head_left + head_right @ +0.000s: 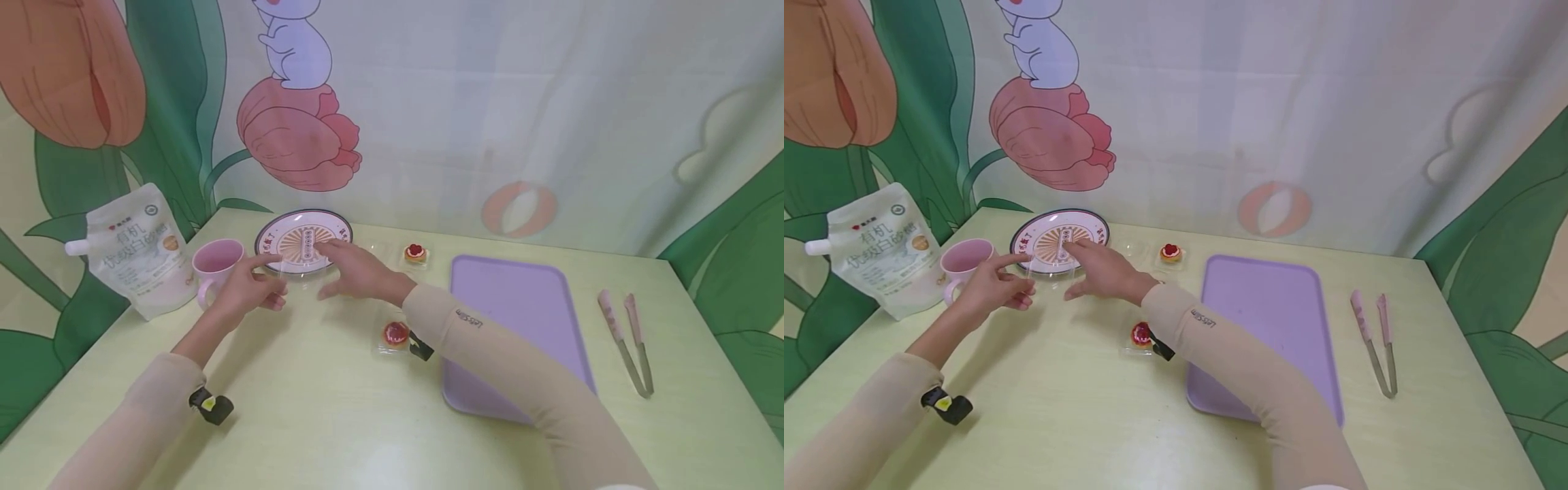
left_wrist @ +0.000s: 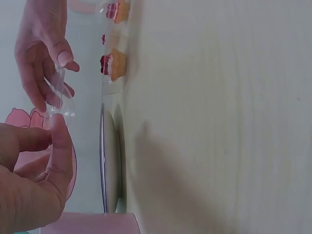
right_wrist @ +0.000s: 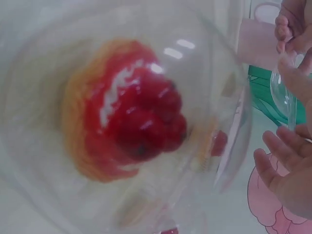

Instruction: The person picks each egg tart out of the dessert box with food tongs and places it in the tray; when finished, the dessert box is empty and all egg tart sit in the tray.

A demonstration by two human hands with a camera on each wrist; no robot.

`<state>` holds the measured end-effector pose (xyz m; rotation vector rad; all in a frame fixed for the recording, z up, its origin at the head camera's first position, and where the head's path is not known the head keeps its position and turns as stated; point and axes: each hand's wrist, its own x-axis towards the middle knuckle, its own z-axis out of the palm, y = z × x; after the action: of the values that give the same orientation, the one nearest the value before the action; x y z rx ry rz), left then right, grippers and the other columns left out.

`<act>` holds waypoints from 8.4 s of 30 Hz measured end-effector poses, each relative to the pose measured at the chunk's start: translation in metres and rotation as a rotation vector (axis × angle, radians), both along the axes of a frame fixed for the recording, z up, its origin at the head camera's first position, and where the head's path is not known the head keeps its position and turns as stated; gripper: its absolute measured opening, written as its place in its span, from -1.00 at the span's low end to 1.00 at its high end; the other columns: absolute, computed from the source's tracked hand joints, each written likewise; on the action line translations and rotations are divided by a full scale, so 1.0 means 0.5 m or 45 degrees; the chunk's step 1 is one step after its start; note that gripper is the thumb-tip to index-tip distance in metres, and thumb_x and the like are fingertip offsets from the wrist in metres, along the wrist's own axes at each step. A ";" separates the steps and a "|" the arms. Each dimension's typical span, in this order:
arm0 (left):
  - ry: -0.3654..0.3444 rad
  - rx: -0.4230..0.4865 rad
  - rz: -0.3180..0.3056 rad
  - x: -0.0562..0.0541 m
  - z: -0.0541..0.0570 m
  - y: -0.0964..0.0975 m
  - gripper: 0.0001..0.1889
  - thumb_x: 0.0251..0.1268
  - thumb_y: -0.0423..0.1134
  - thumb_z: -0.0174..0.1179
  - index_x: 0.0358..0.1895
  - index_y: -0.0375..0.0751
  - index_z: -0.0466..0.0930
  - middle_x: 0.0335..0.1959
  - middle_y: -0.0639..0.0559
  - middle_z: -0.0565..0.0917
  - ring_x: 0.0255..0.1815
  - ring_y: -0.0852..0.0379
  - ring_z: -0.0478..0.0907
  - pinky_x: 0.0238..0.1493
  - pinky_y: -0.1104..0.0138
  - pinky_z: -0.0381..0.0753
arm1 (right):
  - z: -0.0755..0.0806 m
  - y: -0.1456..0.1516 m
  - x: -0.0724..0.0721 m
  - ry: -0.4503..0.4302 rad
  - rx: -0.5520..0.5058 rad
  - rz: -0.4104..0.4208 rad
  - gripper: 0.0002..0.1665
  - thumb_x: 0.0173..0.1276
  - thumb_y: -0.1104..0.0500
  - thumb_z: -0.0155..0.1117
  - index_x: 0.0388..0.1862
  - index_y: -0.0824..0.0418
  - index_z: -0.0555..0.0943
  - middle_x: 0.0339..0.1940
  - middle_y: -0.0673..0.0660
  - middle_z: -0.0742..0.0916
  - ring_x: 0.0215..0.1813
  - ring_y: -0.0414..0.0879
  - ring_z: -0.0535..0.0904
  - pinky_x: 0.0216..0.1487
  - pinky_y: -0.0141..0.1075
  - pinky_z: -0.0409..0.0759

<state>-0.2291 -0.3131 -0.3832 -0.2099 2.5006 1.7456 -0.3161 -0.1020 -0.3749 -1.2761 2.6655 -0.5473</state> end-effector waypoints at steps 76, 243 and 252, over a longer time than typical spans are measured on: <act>-0.105 -0.512 -0.029 -0.008 -0.055 -0.002 -0.30 0.41 -0.22 0.16 0.52 -0.34 0.10 -0.47 -0.21 0.62 -0.69 0.16 0.59 -0.56 0.25 0.70 | -0.020 -0.054 -0.030 0.129 0.390 0.117 -0.09 0.25 -0.19 0.42 0.47 0.16 0.37 0.39 0.10 0.56 0.46 0.01 0.39 0.53 -0.18 0.31; 0.700 -1.335 -0.744 -0.156 -0.058 0.296 -0.27 0.08 0.01 0.49 0.33 -0.14 0.47 0.18 -0.09 0.66 -0.32 -0.01 0.61 -0.26 0.14 0.66 | -0.047 0.289 -0.046 -0.326 -0.005 -0.185 -0.13 0.19 0.18 0.41 0.47 0.33 0.33 0.17 0.34 0.67 0.14 0.11 0.62 0.15 -0.09 0.64; 0.642 -1.342 -0.784 -0.152 -0.057 0.296 -0.23 0.11 0.01 0.47 0.39 -0.13 0.41 0.24 -0.11 0.61 -0.26 -0.06 0.65 -0.23 0.13 0.68 | -0.040 0.293 -0.045 -0.386 0.012 -0.198 -0.08 0.17 0.11 0.46 0.48 0.29 0.32 0.26 0.36 0.63 0.29 0.17 0.57 0.29 -0.02 0.56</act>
<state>-0.3053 -0.1652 -0.4116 0.9361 3.0532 0.1736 -0.3385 0.0447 -0.3950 -0.9041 2.5188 -0.6869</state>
